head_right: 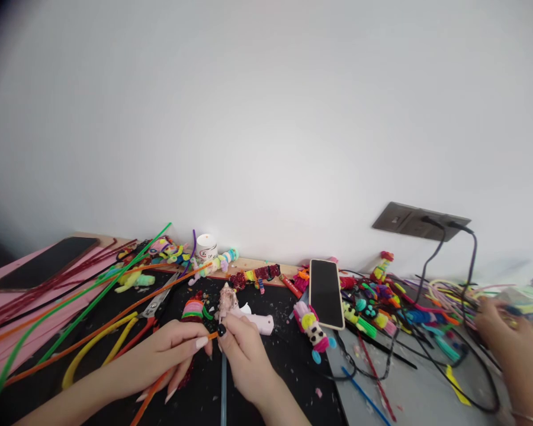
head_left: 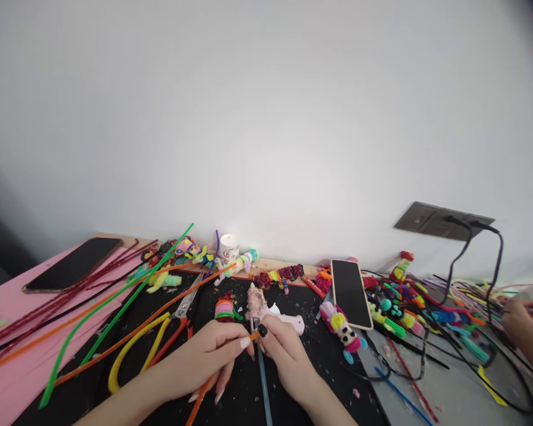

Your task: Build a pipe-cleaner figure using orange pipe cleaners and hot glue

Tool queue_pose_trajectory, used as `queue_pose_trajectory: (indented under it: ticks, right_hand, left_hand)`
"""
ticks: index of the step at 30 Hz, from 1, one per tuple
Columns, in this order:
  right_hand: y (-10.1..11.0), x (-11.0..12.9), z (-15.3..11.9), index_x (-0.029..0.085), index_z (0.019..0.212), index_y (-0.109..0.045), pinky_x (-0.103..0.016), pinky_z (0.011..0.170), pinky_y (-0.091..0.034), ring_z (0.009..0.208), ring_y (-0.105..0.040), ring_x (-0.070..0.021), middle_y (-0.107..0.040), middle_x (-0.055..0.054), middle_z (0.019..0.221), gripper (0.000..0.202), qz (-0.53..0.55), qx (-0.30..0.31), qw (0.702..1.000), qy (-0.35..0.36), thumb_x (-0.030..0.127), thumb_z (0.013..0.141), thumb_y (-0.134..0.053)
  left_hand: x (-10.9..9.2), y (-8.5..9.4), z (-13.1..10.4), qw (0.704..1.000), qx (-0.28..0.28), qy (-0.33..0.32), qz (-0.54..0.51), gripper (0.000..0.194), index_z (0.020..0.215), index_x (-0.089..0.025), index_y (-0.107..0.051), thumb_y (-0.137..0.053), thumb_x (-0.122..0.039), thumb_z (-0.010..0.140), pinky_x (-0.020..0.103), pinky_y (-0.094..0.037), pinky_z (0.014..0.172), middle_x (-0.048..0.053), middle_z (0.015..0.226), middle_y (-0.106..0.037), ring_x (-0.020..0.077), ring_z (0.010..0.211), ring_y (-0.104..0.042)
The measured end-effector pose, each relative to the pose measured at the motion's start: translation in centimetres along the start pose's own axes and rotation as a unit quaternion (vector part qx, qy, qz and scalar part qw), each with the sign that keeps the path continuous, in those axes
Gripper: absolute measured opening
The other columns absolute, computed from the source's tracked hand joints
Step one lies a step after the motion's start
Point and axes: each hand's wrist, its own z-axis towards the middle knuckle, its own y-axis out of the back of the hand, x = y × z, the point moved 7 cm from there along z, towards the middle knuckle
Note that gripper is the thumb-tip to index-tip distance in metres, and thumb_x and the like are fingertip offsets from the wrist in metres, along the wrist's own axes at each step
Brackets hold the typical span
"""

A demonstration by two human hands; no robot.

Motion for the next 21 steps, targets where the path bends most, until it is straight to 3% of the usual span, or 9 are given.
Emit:
queue_pose_trajectory:
  ticks: [9, 21]
  right_hand:
    - [0.25, 0.02, 0.13, 0.02, 0.067, -0.047, -0.028, 0.06, -0.029, 0.062, -0.038, -0.0148, -0.039, 0.003, 0.064, 0.041, 0.021, -0.002, 1.0, 0.003, 0.046, 0.096, -0.035]
    - [-0.15, -0.07, 0.1, 0.019, 0.073, -0.05, -0.027, 0.057, -0.028, 0.059, -0.036, -0.0138, -0.04, 0.003, 0.063, 0.038, 0.071, 0.023, 0.997, -0.005, 0.045, 0.096, -0.037]
  left_hand:
    - [-0.36, 0.28, -0.21, 0.998, -0.033, -0.024, 0.043, 0.037, 0.089, -0.016, -0.056, -0.037, -0.048, 0.093, 0.011, -0.021, 0.026, -0.008, 0.043, -0.052, 0.003, 0.024, -0.029]
    - [0.0, 0.13, 0.01, 0.998, -0.031, -0.041, 0.033, 0.039, 0.088, -0.016, -0.057, -0.037, -0.048, 0.093, 0.014, -0.024, 0.03, -0.007, 0.041, -0.052, 0.0047, 0.024, -0.03]
